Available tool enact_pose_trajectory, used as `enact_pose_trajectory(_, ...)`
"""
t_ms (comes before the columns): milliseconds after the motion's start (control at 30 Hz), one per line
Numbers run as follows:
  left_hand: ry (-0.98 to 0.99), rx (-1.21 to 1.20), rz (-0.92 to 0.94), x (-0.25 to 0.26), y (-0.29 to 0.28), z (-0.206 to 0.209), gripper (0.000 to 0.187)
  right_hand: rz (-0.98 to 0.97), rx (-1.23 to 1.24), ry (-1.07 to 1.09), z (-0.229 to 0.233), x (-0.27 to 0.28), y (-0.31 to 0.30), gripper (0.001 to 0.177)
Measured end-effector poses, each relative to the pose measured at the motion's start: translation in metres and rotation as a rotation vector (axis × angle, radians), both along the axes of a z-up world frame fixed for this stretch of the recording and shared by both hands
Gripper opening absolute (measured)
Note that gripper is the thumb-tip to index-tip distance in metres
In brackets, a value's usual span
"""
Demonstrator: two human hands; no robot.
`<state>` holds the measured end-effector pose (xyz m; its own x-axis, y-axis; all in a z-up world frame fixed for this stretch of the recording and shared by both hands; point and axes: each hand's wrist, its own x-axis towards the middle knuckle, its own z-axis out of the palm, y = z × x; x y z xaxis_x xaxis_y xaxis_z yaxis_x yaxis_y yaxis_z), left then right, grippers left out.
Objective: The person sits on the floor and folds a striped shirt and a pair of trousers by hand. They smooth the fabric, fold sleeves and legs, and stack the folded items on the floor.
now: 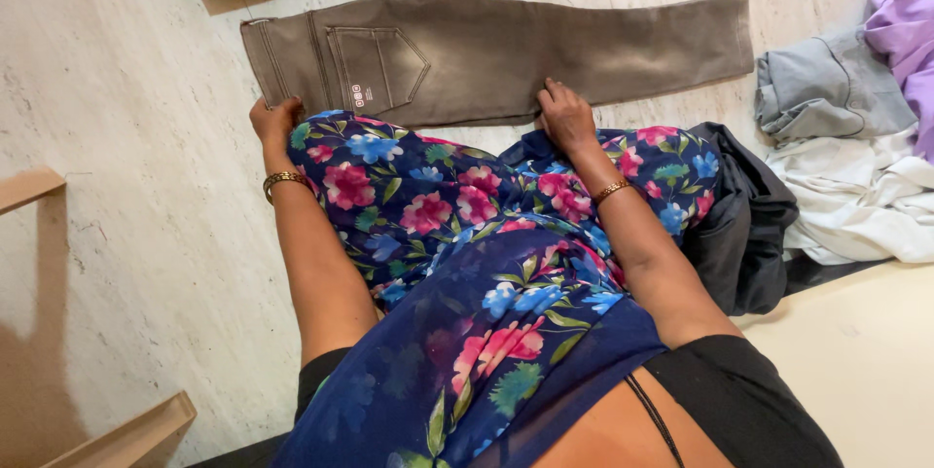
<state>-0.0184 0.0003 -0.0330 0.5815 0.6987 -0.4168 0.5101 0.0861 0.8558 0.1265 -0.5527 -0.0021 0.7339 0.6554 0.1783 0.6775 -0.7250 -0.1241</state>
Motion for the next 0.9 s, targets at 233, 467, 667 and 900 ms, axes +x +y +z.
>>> enact_pose_trajectory(233, -0.058, 0.433, 0.268, -0.004, 0.007, -0.007, 0.029, -0.097, 0.080, 0.174, 0.029, -0.014, -0.010, 0.011)
enact_pose_trajectory(467, 0.321, 0.472, 0.327, -0.009, -0.006, 0.018, 0.052, -0.111, -0.081, 0.263, 0.047, -0.021, 0.019, 0.024)
enact_pose_trajectory(667, 0.303, 0.884, -0.310, 0.037, -0.030, 0.079, 0.060, 0.022, 0.047, 0.351, 0.012, -0.021, 0.072, 0.067)
enact_pose_trajectory(900, 0.708, 0.507, -1.058, 0.115, -0.180, 0.056, 0.109, 0.003, 0.093, 0.480, -0.046, -0.009, 0.084, 0.092)
